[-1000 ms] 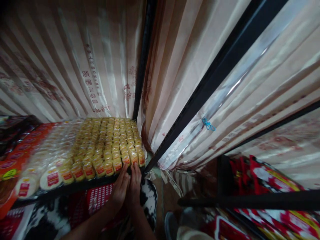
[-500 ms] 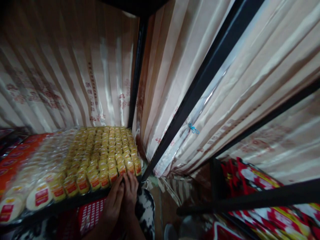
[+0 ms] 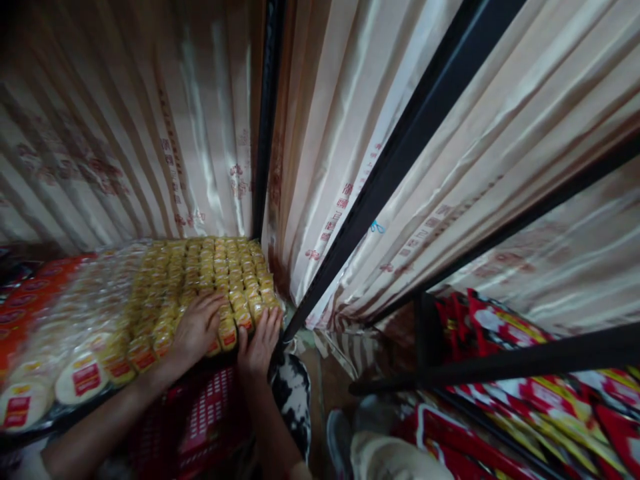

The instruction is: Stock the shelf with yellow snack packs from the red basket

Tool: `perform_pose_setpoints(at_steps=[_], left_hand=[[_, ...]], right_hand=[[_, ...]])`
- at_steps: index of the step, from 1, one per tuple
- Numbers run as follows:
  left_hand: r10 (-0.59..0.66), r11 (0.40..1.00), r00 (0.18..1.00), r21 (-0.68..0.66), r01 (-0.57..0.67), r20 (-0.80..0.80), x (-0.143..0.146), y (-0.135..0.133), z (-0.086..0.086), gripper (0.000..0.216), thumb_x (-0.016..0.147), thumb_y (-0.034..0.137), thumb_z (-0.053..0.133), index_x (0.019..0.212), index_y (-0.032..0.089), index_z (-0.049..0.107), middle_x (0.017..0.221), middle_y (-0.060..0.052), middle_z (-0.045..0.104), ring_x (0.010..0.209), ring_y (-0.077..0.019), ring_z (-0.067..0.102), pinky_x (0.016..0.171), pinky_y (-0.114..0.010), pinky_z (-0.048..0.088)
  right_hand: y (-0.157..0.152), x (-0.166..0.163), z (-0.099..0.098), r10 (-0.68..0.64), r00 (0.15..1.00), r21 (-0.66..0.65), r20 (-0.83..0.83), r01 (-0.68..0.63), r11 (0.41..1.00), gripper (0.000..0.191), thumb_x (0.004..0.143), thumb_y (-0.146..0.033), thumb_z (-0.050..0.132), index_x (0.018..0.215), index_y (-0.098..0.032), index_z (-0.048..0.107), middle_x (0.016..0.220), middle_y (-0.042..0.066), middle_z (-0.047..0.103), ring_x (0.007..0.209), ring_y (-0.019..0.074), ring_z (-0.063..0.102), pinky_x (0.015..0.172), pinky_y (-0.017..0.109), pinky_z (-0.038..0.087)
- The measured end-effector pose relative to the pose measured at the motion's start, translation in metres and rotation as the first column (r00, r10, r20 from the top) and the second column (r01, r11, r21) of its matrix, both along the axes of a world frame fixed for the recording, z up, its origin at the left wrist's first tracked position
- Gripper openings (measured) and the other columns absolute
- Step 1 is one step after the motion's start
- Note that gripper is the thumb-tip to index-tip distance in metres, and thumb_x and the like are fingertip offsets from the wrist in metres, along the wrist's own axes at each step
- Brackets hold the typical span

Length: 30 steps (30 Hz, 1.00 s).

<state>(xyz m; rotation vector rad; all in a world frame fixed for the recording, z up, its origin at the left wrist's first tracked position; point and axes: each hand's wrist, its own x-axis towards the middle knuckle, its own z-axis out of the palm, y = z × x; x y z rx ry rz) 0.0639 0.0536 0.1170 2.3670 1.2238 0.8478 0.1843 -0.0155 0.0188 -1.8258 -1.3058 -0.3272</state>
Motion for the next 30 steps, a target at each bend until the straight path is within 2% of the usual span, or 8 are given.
perform_pose_setpoints(at_steps=[5, 9, 11, 14, 16, 19, 24, 30], left_hand=[[-0.061, 0.998, 0.97, 0.014, 0.066, -0.235, 0.006, 0.029, 0.004, 0.04, 0.083, 0.015, 0.037, 0.119, 0.014, 0.056, 0.128, -0.009, 0.056, 0.131, -0.0261, 0.033, 0.108, -0.047, 0.025], [-0.152, 0.987, 0.93, 0.0, 0.162, -0.334, 0.014, 0.04, 0.007, 0.035, 0.083, 0.016, 0.038, 0.109, 0.019, 0.062, 0.122, -0.008, 0.06, 0.129, -0.0291, 0.034, 0.107, -0.056, 0.014], [-0.161, 0.981, 0.919, 0.048, 0.19, -0.359, 0.017, 0.042, 0.009, 0.032, 0.082, 0.015, 0.04, 0.1, 0.02, 0.066, 0.115, -0.007, 0.063, 0.123, -0.029, 0.039, 0.105, -0.053, 0.018], [-0.128, 0.976, 0.916, 0.115, 0.183, -0.38, 0.02, 0.046, 0.014, 0.026, 0.081, 0.017, 0.043, 0.084, 0.02, 0.069, 0.099, -0.008, 0.064, 0.106, -0.0273, 0.047, 0.097, -0.045, 0.032], [-0.125, 0.972, 0.911, 0.135, 0.192, -0.394, 0.023, 0.05, 0.016, 0.023, 0.08, 0.019, 0.046, 0.073, 0.02, 0.068, 0.091, -0.008, 0.063, 0.098, -0.026, 0.047, 0.093, -0.043, 0.034], [-0.158, 0.964, 0.892, 0.131, 0.233, -0.424, 0.028, 0.059, 0.017, 0.024, 0.08, 0.017, 0.046, 0.068, 0.021, 0.066, 0.084, -0.006, 0.064, 0.095, -0.0241, 0.047, 0.096, -0.044, 0.03], [-0.277, 0.954, 0.838, -0.029, 0.3, -0.469, 0.034, 0.07, 0.015, 0.018, 0.08, 0.019, 0.049, 0.07, 0.019, 0.064, 0.082, -0.004, 0.066, 0.093, -0.0216, 0.051, 0.099, -0.045, 0.027], [-0.296, 0.943, 0.829, -0.008, 0.332, -0.474, 0.038, 0.072, 0.006, 0.02, 0.081, 0.014, 0.046, 0.074, 0.019, 0.064, 0.082, -0.005, 0.067, 0.096, -0.0213, 0.053, 0.106, -0.048, 0.014]], right_hand=[[0.006, 0.002, -0.006, -0.024, 1.0, -0.007, 0.004, 0.024, 1.0, 0.069, 0.091, -0.04, 0.042, 0.144, -0.007, 0.012, 0.149, 0.022, 0.009, 0.136, 0.0381, 0.007, 0.098, 0.063, 0.03], [0.008, 0.006, -0.01, -0.049, 0.998, 0.005, 0.032, 0.049, 0.999, 0.073, 0.088, -0.037, 0.047, 0.145, -0.008, 0.012, 0.148, 0.024, 0.014, 0.136, 0.0382, 0.011, 0.097, 0.061, 0.034], [0.009, 0.007, -0.012, -0.051, 0.997, 0.033, 0.051, 0.05, 0.998, 0.076, 0.086, -0.035, 0.051, 0.145, -0.011, 0.011, 0.147, 0.023, 0.016, 0.136, 0.0369, 0.014, 0.097, 0.058, 0.037], [0.01, 0.009, -0.014, -0.058, 0.996, 0.057, 0.065, 0.054, 0.997, 0.077, 0.085, -0.035, 0.052, 0.145, -0.012, 0.011, 0.146, 0.023, 0.019, 0.135, 0.0358, 0.016, 0.095, 0.056, 0.039], [0.01, 0.008, -0.014, -0.064, 0.996, 0.051, 0.063, 0.061, 0.997, 0.076, 0.086, -0.036, 0.051, 0.145, -0.011, 0.011, 0.146, 0.023, 0.02, 0.135, 0.0358, 0.017, 0.095, 0.056, 0.039], [0.01, 0.005, -0.014, -0.082, 0.996, 0.025, 0.03, 0.081, 0.996, 0.072, 0.089, -0.037, 0.045, 0.145, -0.009, 0.01, 0.146, 0.024, 0.02, 0.135, 0.0367, 0.018, 0.096, 0.058, 0.037], [0.009, 0.003, -0.011, -0.104, 0.995, -0.015, 0.015, 0.104, 0.994, 0.07, 0.091, -0.041, 0.041, 0.143, -0.005, 0.013, 0.145, 0.026, 0.022, 0.134, 0.0366, 0.02, 0.096, 0.057, 0.035], [0.009, 0.007, -0.013, -0.128, 0.983, 0.006, 0.129, 0.128, 0.992, 0.07, 0.09, -0.04, 0.04, 0.141, 0.002, 0.019, 0.142, 0.028, 0.026, 0.135, 0.0357, 0.02, 0.093, 0.051, 0.04]])
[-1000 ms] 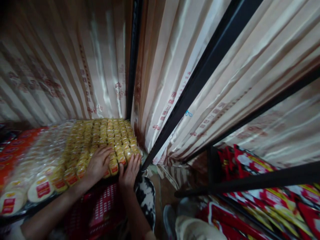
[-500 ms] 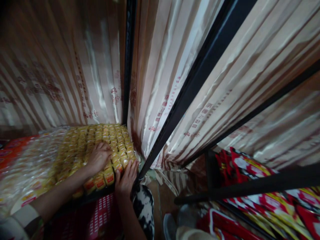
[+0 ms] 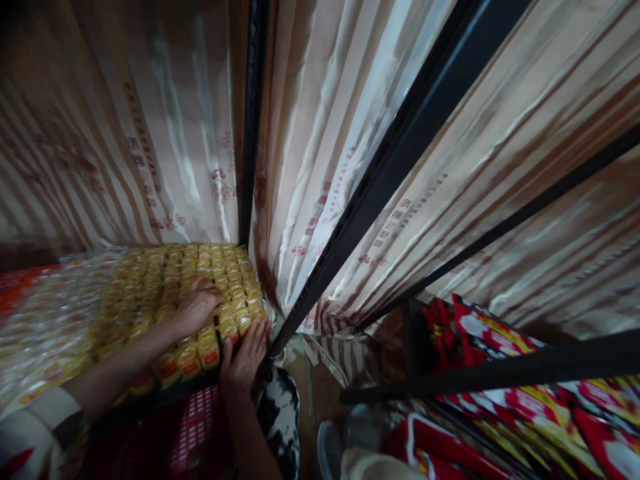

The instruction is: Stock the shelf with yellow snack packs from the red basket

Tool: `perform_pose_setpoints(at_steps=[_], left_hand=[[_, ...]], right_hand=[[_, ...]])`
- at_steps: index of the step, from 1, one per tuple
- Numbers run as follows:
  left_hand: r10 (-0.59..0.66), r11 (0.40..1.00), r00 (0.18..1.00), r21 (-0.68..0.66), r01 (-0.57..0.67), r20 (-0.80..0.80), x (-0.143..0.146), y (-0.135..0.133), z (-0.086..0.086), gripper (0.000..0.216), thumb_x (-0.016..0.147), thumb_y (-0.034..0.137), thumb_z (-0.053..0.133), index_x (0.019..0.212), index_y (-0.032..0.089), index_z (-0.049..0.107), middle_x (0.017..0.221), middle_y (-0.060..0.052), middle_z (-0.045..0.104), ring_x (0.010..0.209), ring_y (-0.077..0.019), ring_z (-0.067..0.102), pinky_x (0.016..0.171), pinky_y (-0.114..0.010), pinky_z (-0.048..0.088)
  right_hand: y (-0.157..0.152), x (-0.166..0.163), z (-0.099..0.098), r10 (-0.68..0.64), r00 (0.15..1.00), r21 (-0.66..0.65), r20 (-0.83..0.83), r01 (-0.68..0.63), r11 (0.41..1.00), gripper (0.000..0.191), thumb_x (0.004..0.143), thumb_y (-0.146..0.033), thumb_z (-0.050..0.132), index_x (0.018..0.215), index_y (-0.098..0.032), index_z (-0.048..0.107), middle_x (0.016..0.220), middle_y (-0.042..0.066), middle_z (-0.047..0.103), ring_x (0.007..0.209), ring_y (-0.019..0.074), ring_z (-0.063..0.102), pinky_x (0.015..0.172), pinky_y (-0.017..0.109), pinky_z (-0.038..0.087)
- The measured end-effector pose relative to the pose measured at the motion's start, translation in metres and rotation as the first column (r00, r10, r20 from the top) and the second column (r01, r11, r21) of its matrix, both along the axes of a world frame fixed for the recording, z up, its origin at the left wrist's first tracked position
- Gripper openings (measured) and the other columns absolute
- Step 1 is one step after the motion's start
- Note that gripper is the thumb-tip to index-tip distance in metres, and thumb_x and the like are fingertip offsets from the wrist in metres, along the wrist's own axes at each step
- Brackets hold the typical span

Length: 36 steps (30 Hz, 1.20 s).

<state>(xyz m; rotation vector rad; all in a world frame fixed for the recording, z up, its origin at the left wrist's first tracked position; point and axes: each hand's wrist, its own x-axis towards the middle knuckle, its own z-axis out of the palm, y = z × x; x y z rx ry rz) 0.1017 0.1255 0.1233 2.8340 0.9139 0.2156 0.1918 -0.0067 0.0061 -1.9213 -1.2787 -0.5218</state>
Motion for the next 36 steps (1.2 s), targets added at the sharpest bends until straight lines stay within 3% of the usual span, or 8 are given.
perform_pose_setpoints(at_steps=[6, 11, 17, 20, 23, 27, 36], left_hand=[[-0.009, 1.0, 0.997, -0.005, 0.01, 0.076, 0.004, 0.004, -0.011, 0.014, 0.08, 0.018, 0.051, 0.075, 0.019, 0.064, 0.082, -0.004, 0.066, 0.096, -0.0211, 0.053, 0.106, -0.046, 0.015], [0.007, 1.0, 0.999, -0.006, -0.007, 0.051, 0.002, 0.001, -0.005, 0.013, 0.08, 0.019, 0.053, 0.075, 0.02, 0.064, 0.083, -0.003, 0.066, 0.097, -0.0212, 0.052, 0.106, -0.045, 0.017], [-0.004, 1.0, 1.0, 0.003, 0.004, 0.014, -0.002, 0.001, 0.005, 0.009, 0.078, 0.021, 0.057, 0.078, 0.021, 0.066, 0.088, -0.004, 0.064, 0.098, -0.022, 0.05, 0.1, -0.042, 0.026], [0.074, 0.994, 0.997, 0.081, -0.077, 0.033, -0.003, 0.004, 0.011, 0.017, 0.076, 0.023, 0.06, 0.092, 0.019, 0.065, 0.098, -0.007, 0.062, 0.101, -0.0246, 0.047, 0.097, -0.041, 0.03], [0.147, 0.978, 0.989, 0.146, -0.149, 0.025, -0.004, 0.007, 0.013, 0.023, 0.076, 0.025, 0.061, 0.097, 0.017, 0.063, 0.099, -0.009, 0.061, 0.105, -0.0274, 0.045, 0.101, -0.046, 0.025], [0.096, 0.988, 0.995, 0.124, -0.096, 0.003, -0.003, 0.013, 0.005, 0.016, 0.076, 0.024, 0.06, 0.091, 0.019, 0.064, 0.092, -0.006, 0.065, 0.105, -0.0264, 0.047, 0.106, -0.049, 0.013], [0.041, 0.995, 0.993, 0.085, -0.051, 0.112, 0.001, 0.022, -0.006, 0.011, 0.077, 0.025, 0.06, 0.087, 0.022, 0.064, 0.09, -0.002, 0.067, 0.098, -0.0217, 0.052, 0.102, -0.043, 0.025]], right_hand=[[0.0, 0.001, -0.002, 0.005, 1.0, -0.026, -0.003, -0.005, 1.0, 0.073, 0.089, -0.044, 0.039, 0.144, -0.003, 0.013, 0.146, 0.024, 0.021, 0.135, 0.0358, 0.02, 0.094, 0.051, 0.038], [-0.002, -0.003, 0.002, 0.042, 0.992, -0.053, -0.122, -0.049, 0.997, 0.082, 0.086, -0.054, 0.042, 0.144, -0.004, 0.011, 0.146, 0.025, 0.019, 0.134, 0.0385, 0.018, 0.096, 0.057, 0.034], [0.001, -0.004, 0.002, 0.018, 0.991, -0.036, -0.134, -0.022, 0.999, 0.077, 0.088, -0.051, 0.041, 0.144, -0.005, 0.013, 0.144, 0.025, 0.023, 0.134, 0.0362, 0.019, 0.097, 0.055, 0.034], [0.002, -0.005, 0.001, 0.01, 0.991, -0.029, -0.131, -0.014, 0.999, 0.077, 0.088, -0.05, 0.042, 0.144, -0.005, 0.014, 0.144, 0.025, 0.025, 0.134, 0.0355, 0.02, 0.097, 0.054, 0.034], [0.002, -0.005, 0.0, 0.004, 0.992, -0.029, -0.129, -0.008, 1.0, 0.076, 0.089, -0.051, 0.041, 0.143, -0.005, 0.015, 0.143, 0.025, 0.026, 0.134, 0.0345, 0.021, 0.098, 0.052, 0.033], [0.001, -0.006, 0.001, 0.0, 0.99, -0.049, -0.14, -0.007, 0.999, 0.076, 0.088, -0.052, 0.04, 0.143, -0.004, 0.017, 0.143, 0.026, 0.026, 0.133, 0.0343, 0.022, 0.097, 0.051, 0.034], [0.005, -0.006, 0.0, -0.032, 0.994, -0.033, -0.102, 0.029, 0.999, 0.077, 0.088, -0.053, 0.041, 0.143, -0.004, 0.018, 0.141, 0.026, 0.03, 0.131, 0.0352, 0.026, 0.095, 0.052, 0.035]])
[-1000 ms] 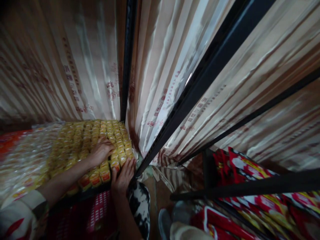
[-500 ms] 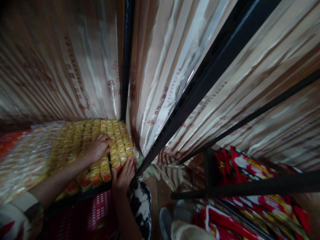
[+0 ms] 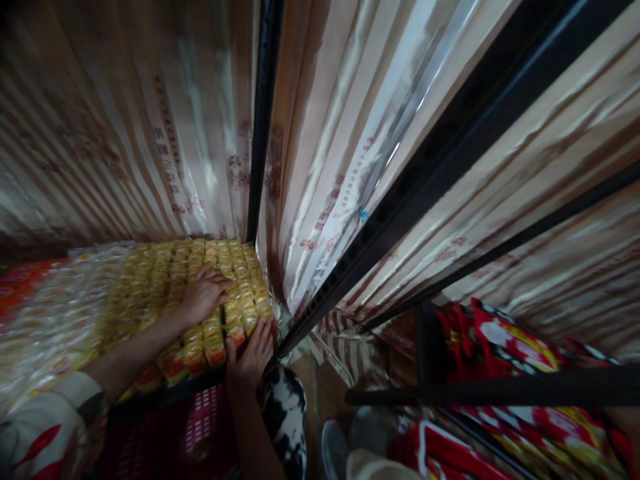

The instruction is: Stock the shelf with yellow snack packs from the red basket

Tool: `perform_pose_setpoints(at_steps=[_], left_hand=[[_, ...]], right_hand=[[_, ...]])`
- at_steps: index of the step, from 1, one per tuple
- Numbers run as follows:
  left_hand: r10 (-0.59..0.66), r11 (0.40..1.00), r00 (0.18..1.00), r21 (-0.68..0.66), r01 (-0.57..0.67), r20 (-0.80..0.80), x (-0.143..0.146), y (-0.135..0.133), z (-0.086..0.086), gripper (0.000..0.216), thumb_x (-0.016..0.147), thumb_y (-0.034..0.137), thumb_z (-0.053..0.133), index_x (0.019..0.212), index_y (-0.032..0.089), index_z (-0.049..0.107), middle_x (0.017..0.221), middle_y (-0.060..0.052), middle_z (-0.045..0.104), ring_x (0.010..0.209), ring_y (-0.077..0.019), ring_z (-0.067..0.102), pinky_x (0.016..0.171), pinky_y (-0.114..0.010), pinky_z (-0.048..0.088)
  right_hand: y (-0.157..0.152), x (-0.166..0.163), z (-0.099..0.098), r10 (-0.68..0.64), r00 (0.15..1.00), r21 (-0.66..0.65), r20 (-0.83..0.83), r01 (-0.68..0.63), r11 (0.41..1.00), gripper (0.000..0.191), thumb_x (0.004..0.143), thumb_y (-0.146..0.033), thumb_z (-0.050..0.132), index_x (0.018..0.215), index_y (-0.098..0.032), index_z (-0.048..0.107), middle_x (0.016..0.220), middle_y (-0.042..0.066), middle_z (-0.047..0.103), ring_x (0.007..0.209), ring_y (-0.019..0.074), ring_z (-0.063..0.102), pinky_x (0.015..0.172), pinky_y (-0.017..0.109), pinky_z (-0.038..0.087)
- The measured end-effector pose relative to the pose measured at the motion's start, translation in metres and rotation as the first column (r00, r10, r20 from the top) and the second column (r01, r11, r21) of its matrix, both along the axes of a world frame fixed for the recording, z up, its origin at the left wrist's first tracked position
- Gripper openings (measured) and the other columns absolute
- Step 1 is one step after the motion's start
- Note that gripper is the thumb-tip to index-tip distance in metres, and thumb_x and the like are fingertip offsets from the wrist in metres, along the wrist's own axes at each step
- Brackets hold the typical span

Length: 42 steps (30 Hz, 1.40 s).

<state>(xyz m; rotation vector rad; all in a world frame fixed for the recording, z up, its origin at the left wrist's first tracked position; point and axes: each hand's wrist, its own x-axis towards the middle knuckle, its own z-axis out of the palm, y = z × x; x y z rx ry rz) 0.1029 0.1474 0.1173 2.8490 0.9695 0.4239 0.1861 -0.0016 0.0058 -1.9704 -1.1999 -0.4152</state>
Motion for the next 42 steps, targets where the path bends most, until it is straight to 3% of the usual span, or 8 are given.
perform_pose_setpoints(at_steps=[10, 14, 20, 25, 29, 37, 42], left_hand=[[0.018, 0.996, 1.0, -0.085, -0.017, 0.006, -0.001, 0.002, 0.006, 0.025, 0.078, 0.025, 0.059, 0.102, 0.018, 0.064, 0.112, -0.009, 0.057, 0.107, -0.0252, 0.048, 0.1, -0.042, 0.03], [-0.07, 0.99, 0.994, -0.128, 0.059, -0.088, 0.001, 0.009, 0.005, 0.023, 0.076, 0.021, 0.06, 0.098, 0.019, 0.064, 0.106, -0.008, 0.059, 0.105, -0.0237, 0.05, 0.099, -0.038, 0.033], [-0.078, 0.987, 0.996, -0.144, 0.069, -0.051, 0.005, 0.012, -0.002, 0.022, 0.077, 0.019, 0.057, 0.098, 0.015, 0.064, 0.109, -0.009, 0.058, 0.107, -0.0221, 0.049, 0.097, -0.033, 0.036], [-0.091, 0.99, 0.992, -0.117, 0.081, -0.087, 0.004, 0.012, 0.013, 0.017, 0.081, 0.017, 0.049, 0.085, 0.018, 0.066, 0.099, -0.006, 0.063, 0.101, -0.0211, 0.053, 0.097, -0.037, 0.036], [-0.115, 0.984, 0.99, -0.143, 0.103, -0.079, 0.009, 0.012, 0.021, 0.022, 0.081, 0.013, 0.045, 0.088, 0.017, 0.065, 0.102, -0.008, 0.063, 0.103, -0.0205, 0.053, 0.096, -0.034, 0.037], [-0.138, 0.95, 0.99, -0.282, 0.134, 0.005, 0.022, 0.023, 0.003, 0.025, 0.077, 0.004, 0.04, 0.078, 0.017, 0.062, 0.088, -0.004, 0.063, 0.091, -0.0163, 0.056, 0.087, -0.029, 0.043], [-0.119, 0.96, 0.993, -0.258, 0.109, -0.022, 0.025, 0.017, 0.009, 0.026, 0.079, 0.007, 0.04, 0.089, 0.015, 0.062, 0.103, -0.009, 0.06, 0.099, -0.0191, 0.055, 0.09, -0.032, 0.043]], right_hand=[[-0.001, 0.001, -0.003, -0.016, 1.0, -0.038, 0.015, 0.016, 0.999, 0.078, 0.087, -0.054, 0.041, 0.143, -0.005, 0.018, 0.14, 0.026, 0.032, 0.128, 0.0363, 0.029, 0.092, 0.052, 0.037], [-0.001, 0.001, -0.003, -0.019, 1.0, -0.044, 0.022, 0.02, 0.999, 0.079, 0.087, -0.055, 0.041, 0.142, -0.003, 0.019, 0.139, 0.027, 0.033, 0.128, 0.0364, 0.028, 0.092, 0.051, 0.036], [0.002, 0.002, -0.004, -0.031, 0.999, -0.037, 0.023, 0.032, 0.999, 0.079, 0.087, -0.056, 0.039, 0.143, -0.005, 0.019, 0.139, 0.026, 0.033, 0.125, 0.0366, 0.032, 0.091, 0.051, 0.036], [0.003, 0.0, -0.004, -0.037, 0.999, -0.023, 0.026, 0.038, 0.999, 0.079, 0.086, -0.058, 0.038, 0.143, -0.005, 0.018, 0.138, 0.026, 0.034, 0.124, 0.0374, 0.033, 0.089, 0.052, 0.036], [0.003, 0.0, -0.004, -0.042, 0.998, -0.044, 0.037, 0.044, 0.998, 0.079, 0.086, -0.058, 0.037, 0.143, -0.006, 0.018, 0.138, 0.026, 0.035, 0.123, 0.037, 0.033, 0.089, 0.051, 0.037], [0.005, 0.001, -0.005, -0.046, 0.997, -0.031, 0.058, 0.048, 0.998, 0.08, 0.086, -0.058, 0.038, 0.143, -0.005, 0.017, 0.138, 0.026, 0.035, 0.123, 0.036, 0.033, 0.09, 0.051, 0.037], [0.004, -0.001, -0.003, -0.05, 0.998, -0.055, 0.048, 0.053, 0.997, 0.08, 0.086, -0.057, 0.039, 0.143, -0.005, 0.019, 0.137, 0.026, 0.037, 0.123, 0.0361, 0.034, 0.089, 0.05, 0.037]])
